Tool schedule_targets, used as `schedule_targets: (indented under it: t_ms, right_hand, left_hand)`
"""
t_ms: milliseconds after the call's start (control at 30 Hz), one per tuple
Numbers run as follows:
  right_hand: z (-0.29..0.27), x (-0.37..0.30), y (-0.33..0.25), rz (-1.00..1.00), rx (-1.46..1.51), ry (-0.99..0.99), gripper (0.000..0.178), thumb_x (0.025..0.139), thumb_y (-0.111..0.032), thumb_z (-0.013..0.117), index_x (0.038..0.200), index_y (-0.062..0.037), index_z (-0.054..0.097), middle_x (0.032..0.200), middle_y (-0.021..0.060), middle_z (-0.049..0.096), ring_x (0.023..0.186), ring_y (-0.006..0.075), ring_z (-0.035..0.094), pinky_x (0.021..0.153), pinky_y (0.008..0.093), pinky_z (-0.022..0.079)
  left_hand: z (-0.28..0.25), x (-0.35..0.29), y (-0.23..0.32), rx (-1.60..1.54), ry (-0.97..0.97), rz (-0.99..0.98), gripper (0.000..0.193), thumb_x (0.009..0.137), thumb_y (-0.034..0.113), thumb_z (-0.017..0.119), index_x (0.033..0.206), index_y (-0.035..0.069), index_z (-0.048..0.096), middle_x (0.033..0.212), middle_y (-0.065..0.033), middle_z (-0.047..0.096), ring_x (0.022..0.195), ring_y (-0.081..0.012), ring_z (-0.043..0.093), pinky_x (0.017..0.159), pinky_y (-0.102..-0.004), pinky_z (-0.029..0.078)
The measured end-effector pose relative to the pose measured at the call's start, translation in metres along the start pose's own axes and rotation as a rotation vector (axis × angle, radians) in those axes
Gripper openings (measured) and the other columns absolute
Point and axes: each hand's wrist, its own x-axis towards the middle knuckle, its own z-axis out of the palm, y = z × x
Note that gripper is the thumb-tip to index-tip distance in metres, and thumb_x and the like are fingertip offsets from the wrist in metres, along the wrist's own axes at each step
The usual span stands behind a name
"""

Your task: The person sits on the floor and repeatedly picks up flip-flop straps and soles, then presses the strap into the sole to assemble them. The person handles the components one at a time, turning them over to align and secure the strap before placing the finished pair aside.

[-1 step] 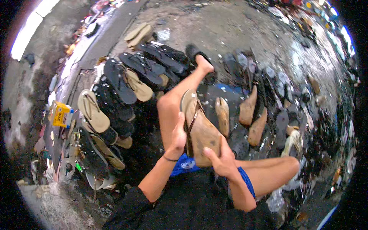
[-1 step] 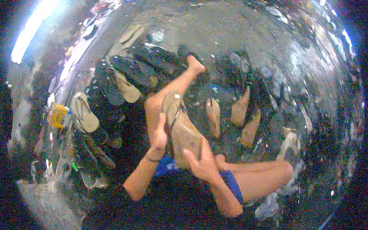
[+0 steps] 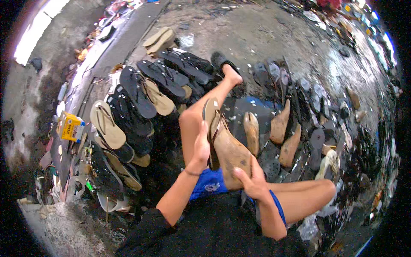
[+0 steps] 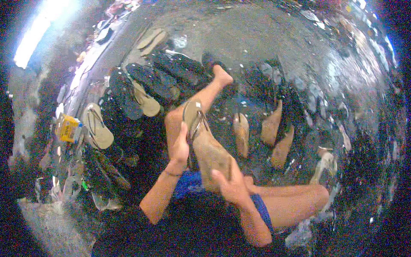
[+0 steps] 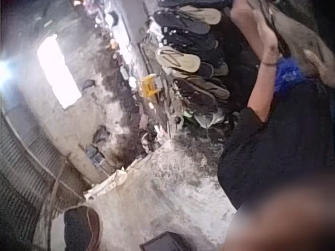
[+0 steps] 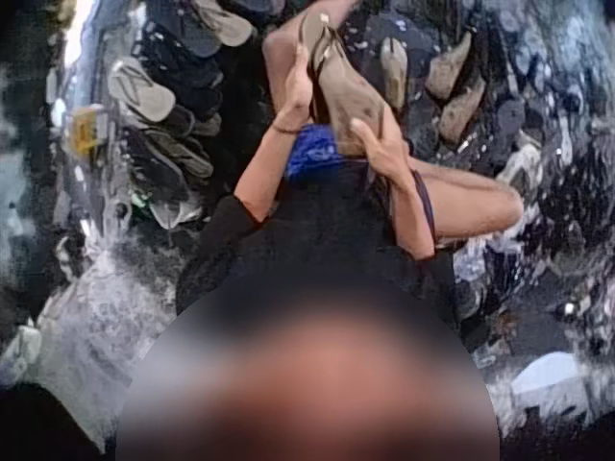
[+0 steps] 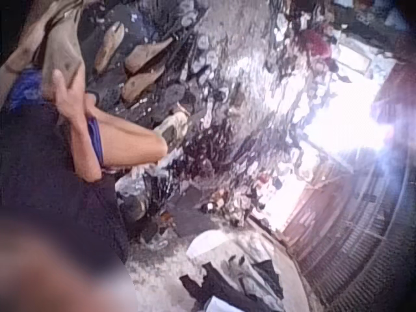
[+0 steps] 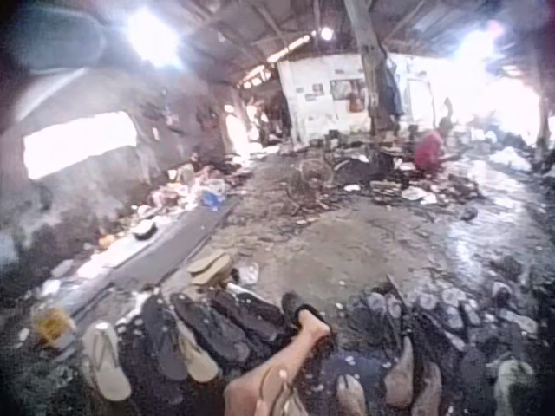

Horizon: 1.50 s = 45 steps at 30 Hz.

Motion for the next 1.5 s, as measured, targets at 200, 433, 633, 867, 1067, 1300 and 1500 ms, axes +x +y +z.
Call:
schedule_targets:
  t_ms: [200,433,633,867,1067,1300,1500]
  right_hand:
    - [-0.036,0.05,0.112,0.062,-0.517,0.198,0.058,0.09,-0.015,0.063,0.141,0.0025,0.042,0.127,0.0201,0.058,0.118,0.0329,0.056,0.104,0.0397,0.043]
    - [-0.046,0.124,0.118,0.03,-0.962,0.194,0.05,0.087,-0.033,0.066,0.122,0.0015,0.054,0.12,0.0267,0.056,0.115,0.0452,0.054,0.099,0.0512,0.045]
    - [-0.156,0.339,0.106,-0.1,-1.24,0.511,0.032,0.086,-0.022,0.071,0.107,-0.0017,0.058,0.107,0.0186,0.059,0.103,0.0378,0.058,0.088,0.0455,0.05]
    - [-0.229,0.419,0.138,0.05,-1.41,0.602,0.031,0.09,-0.014,0.059,0.118,-0.0031,0.055,0.108,0.0154,0.066,0.102,0.0355,0.065,0.078,0.0458,0.057]
    - [-0.155,0.288,0.06,-0.34,-0.48,0.375,0.029,0.084,-0.003,0.066,0.112,0.0005,0.061,0.094,0.0028,0.065,0.085,0.0113,0.061,0.078,0.0289,0.052]
    - [-0.05,0.036,-0.01,0.108,-0.2,-0.041,0.04,0.078,0.0,0.075,0.117,0.0008,0.063,0.103,0.007,0.071,0.096,0.0149,0.065,0.088,0.0312,0.054]
    - [-0.051,-0.029,-0.096,-0.479,-0.632,-0.219,0.057,0.077,-0.003,0.077,0.131,-0.0077,0.059,0.121,0.0105,0.064,0.107,0.0264,0.065,0.096,0.0363,0.052]
  left_hand:
    - [-0.016,0.183,0.064,-0.822,-0.135,-0.117,0.07,0.102,0.064,0.027,0.119,0.004,0.058,0.09,-0.0168,0.067,0.075,-0.031,0.066,0.07,-0.0445,0.057]
    - [-0.024,0.202,0.091,-0.24,0.244,0.392,0.055,0.106,0.045,0.039,0.139,0.003,0.049,0.137,-0.0105,0.055,0.129,-0.0217,0.049,0.111,-0.0362,0.034]
    - [-0.01,0.091,0.005,0.452,0.126,0.503,0.043,0.095,0.018,0.065,0.129,-0.008,0.058,0.124,-0.0206,0.065,0.115,-0.0315,0.062,0.101,-0.0391,0.047]
    - [0.007,0.089,0.037,0.712,0.041,0.661,0.022,0.09,0.012,0.069,0.105,-0.004,0.07,0.103,-0.0192,0.073,0.097,-0.0308,0.07,0.088,-0.0376,0.055]
    - [0.033,0.089,0.066,0.353,0.161,0.505,0.029,0.083,0.017,0.075,0.105,-0.002,0.07,0.094,-0.0183,0.073,0.092,-0.0294,0.071,0.085,-0.0403,0.055]
    - [0.01,-0.003,0.093,0.035,-0.192,0.041,0.055,0.077,0.008,0.077,0.129,0.003,0.058,0.114,-0.0072,0.066,0.106,-0.0201,0.063,0.098,-0.0366,0.048]
    - [-0.021,-0.102,0.071,0.058,-0.951,0.127,0.057,0.08,-0.002,0.076,0.134,0.003,0.058,0.123,-0.0112,0.068,0.114,-0.0157,0.063,0.095,-0.0291,0.05]
